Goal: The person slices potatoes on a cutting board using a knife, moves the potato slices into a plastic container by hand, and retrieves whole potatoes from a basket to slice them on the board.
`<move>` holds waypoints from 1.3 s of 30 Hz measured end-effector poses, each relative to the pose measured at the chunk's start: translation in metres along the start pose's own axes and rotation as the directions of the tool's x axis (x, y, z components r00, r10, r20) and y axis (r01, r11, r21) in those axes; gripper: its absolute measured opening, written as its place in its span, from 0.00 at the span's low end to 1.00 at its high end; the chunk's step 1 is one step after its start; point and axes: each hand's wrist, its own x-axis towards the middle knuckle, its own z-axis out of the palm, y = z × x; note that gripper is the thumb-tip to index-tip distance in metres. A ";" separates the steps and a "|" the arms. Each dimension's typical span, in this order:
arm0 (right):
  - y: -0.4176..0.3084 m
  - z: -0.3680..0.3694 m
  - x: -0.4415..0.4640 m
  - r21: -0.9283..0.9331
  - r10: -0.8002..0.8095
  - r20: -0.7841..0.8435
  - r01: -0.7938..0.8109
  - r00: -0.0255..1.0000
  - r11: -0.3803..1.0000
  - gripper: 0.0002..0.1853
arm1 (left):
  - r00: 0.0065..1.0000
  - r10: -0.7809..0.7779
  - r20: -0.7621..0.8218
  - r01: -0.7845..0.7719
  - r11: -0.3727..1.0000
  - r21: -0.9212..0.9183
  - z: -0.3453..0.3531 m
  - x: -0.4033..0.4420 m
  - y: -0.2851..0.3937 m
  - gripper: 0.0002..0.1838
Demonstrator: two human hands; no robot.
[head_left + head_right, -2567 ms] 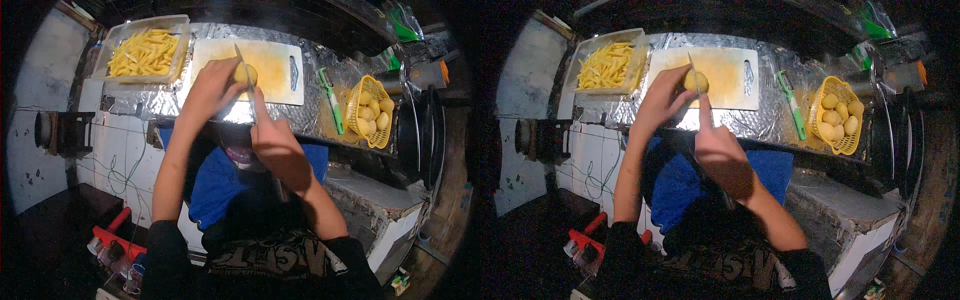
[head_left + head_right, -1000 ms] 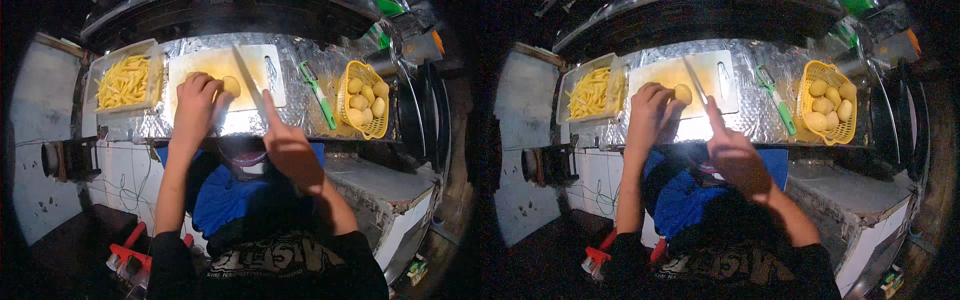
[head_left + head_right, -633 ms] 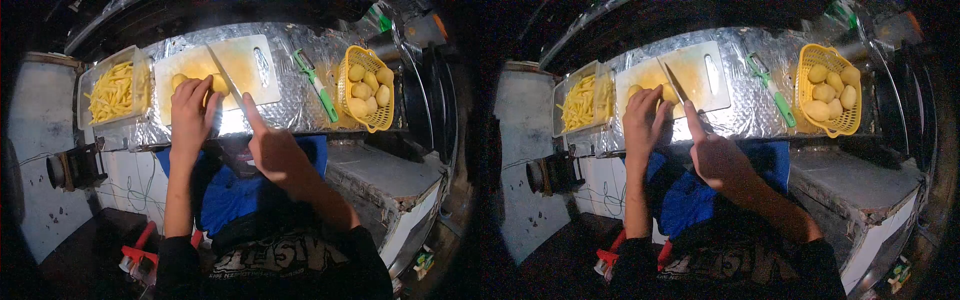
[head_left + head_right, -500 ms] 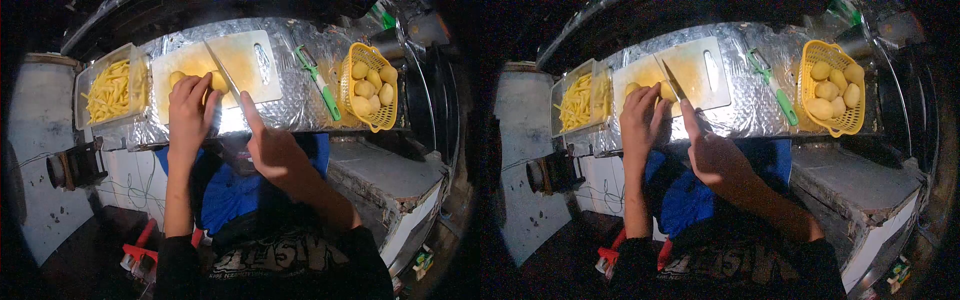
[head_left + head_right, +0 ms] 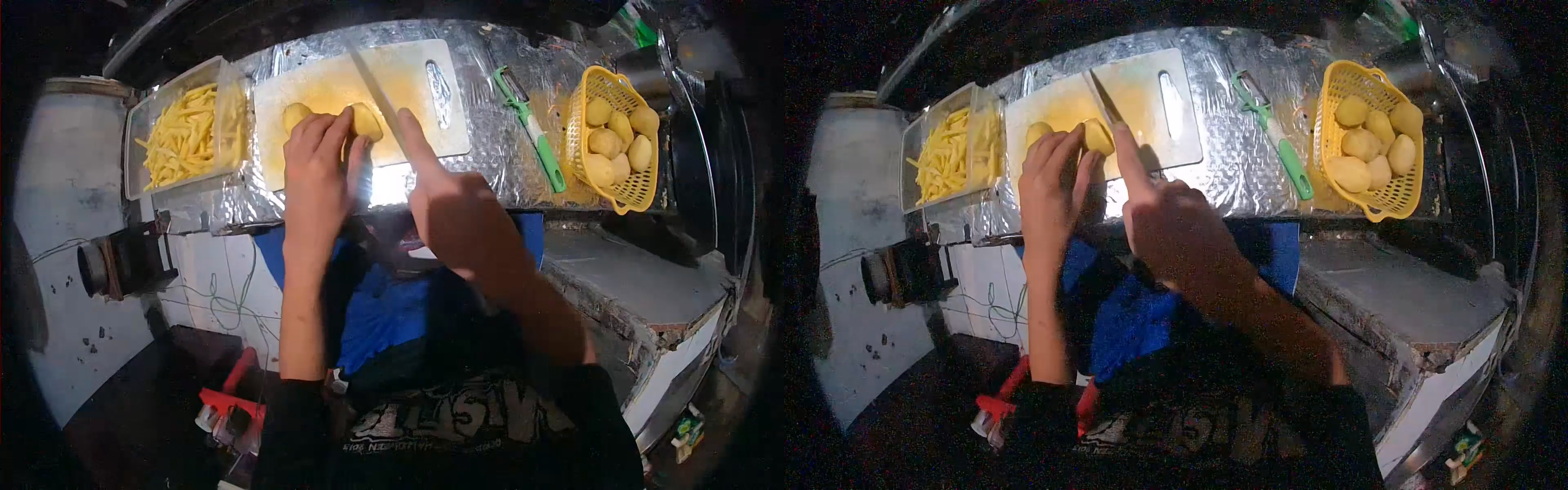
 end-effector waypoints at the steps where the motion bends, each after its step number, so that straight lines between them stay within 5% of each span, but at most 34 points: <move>1: -0.002 -0.001 0.000 0.000 -0.002 0.002 0.002 1.000 1.000 0.36 | 1.000 0.004 -0.015 -0.004 1.000 -0.024 0.000 0.000 0.000 0.18; 7: -0.014 -0.007 0.003 0.113 0.108 0.073 -0.115 0.992 0.987 0.36 | 1.000 0.015 -0.013 -0.016 0.999 -0.031 0.002 0.001 -0.003 0.18; 9: 0.002 0.015 0.005 0.161 -0.045 -0.058 0.054 0.997 0.985 0.37 | 1.000 0.026 -0.010 -0.026 0.999 -0.029 0.002 0.001 -0.005 0.18; 13: 0.003 0.005 0.011 0.235 -0.002 -0.030 0.009 1.000 0.972 0.37 | 0.998 0.068 -0.017 -0.068 0.997 0.028 0.004 0.001 -0.004 0.18; 15: -0.003 -0.009 0.019 0.266 0.269 0.213 -0.320 0.939 0.909 0.36 | 0.998 0.064 -0.012 -0.064 0.997 0.041 0.003 0.000 -0.001 0.18; 16: -0.001 -0.013 0.018 0.263 0.265 0.212 -0.316 0.941 0.911 0.36 | 0.998 0.058 -0.015 -0.057 0.998 0.039 0.003 -0.001 0.000 0.17; 20: -0.002 -0.025 0.010 0.330 0.234 0.079 -0.247 0.969 0.911 0.31 | 1.000 0.004 -0.003 -0.004 1.000 -0.029 0.002 -0.001 0.000 0.16; 22: 0.000 -0.018 0.005 0.042 -0.070 0.026 0.069 0.997 0.997 0.23 | 1.000 0.009 -0.014 -0.009 0.999 -0.035 0.003 -0.001 -0.001 0.16; 26: -0.005 -0.012 0.003 -0.191 -0.285 -0.106 0.262 0.953 0.946 0.16 | 1.000 -0.005 -0.031 0.003 0.998 -0.067 0.003 -0.002 -0.001 0.16; 28: -0.004 -0.005 0.006 -0.033 -0.124 -0.074 0.122 0.990 0.992 0.16 | 1.000 -0.005 -0.026 0.003 0.997 -0.077 0.004 -0.002 -0.002 0.16; 35: -0.007 0.008 0.020 -0.044 -0.053 0.166 0.061 0.985 0.997 0.23 | 0.998 0.044 -0.034 -0.045 0.999 -0.017 0.002 -0.001 -0.003 0.15; 37: -0.012 0.006 0.023 0.273 0.079 0.046 -0.089 0.996 0.958 0.30 | 0.999 0.036 -0.025 -0.036 0.999 -0.014 0.002 -0.001 -0.004 0.15; 39: -0.007 0.010 0.026 0.324 0.084 0.059 -0.099 0.995 0.941 0.32 | 0.999 0.031 -0.019 -0.031 0.999 -0.019 0.004 -0.001 -0.003 0.14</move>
